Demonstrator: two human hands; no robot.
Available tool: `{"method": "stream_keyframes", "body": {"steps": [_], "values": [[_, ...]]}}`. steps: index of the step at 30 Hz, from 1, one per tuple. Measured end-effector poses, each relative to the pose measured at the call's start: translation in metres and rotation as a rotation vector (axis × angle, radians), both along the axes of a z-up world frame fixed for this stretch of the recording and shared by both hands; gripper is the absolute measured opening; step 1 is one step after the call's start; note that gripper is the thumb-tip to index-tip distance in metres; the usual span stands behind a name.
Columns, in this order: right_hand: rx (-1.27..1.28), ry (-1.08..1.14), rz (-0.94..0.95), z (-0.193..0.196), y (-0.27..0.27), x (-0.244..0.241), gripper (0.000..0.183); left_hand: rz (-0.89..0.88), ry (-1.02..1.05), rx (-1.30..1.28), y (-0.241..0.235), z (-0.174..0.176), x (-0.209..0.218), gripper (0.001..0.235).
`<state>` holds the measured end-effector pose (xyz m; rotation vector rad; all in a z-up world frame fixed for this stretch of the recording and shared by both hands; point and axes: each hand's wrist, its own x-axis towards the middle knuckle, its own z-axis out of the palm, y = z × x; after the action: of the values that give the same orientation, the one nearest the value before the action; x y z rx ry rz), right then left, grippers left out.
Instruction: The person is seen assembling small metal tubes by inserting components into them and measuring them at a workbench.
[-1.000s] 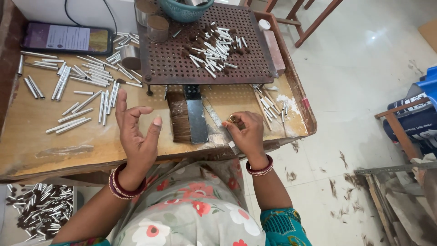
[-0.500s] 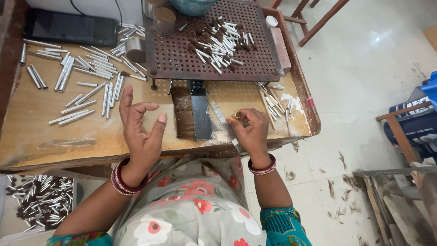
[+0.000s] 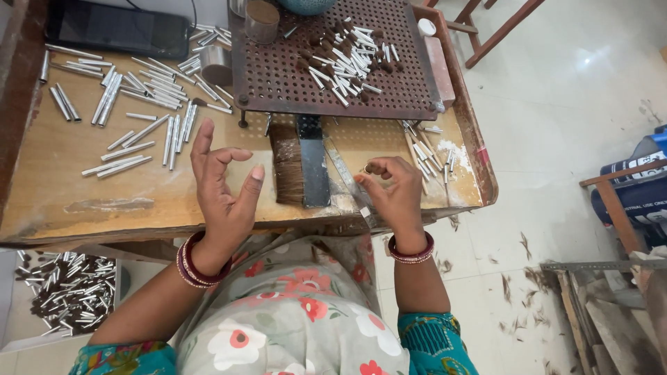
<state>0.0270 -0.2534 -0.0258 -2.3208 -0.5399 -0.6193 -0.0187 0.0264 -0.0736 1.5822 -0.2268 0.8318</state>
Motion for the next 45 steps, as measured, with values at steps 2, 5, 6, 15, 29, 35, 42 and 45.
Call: {"method": "stream_keyframes", "body": {"steps": [2,5,6,15,29,35,42,45], "values": [[0.014,-0.043,0.027,0.004,-0.003,0.002,0.026,0.000,0.004,0.001,0.000,0.001,-0.001,0.020],[0.028,-0.030,0.039,0.007,-0.005,0.006,0.020,-0.006,0.011,-0.005,-0.001,0.003,-0.001,0.020],[0.025,0.028,0.028,0.008,-0.005,0.008,0.017,-0.010,0.018,-0.014,-0.001,0.004,-0.001,0.020],[0.019,0.063,-0.013,0.000,-0.004,0.004,0.017,0.022,-0.014,0.074,-0.007,0.012,-0.010,0.021],[1.041,-0.045,0.269,-0.041,0.031,-0.049,0.029,-0.503,0.094,0.025,-0.088,0.039,-0.018,0.025],[0.947,-0.087,0.289,-0.040,0.034,-0.049,0.033,-0.520,0.079,0.015,-0.098,0.030,-0.016,0.025],[0.734,0.022,0.405,-0.036,0.016,-0.053,0.042,-0.492,0.028,0.025,-0.094,0.036,-0.022,0.021],[0.629,-0.070,0.327,-0.044,0.016,-0.058,0.036,-0.482,0.023,0.055,-0.093,0.033,-0.026,0.021]]}}
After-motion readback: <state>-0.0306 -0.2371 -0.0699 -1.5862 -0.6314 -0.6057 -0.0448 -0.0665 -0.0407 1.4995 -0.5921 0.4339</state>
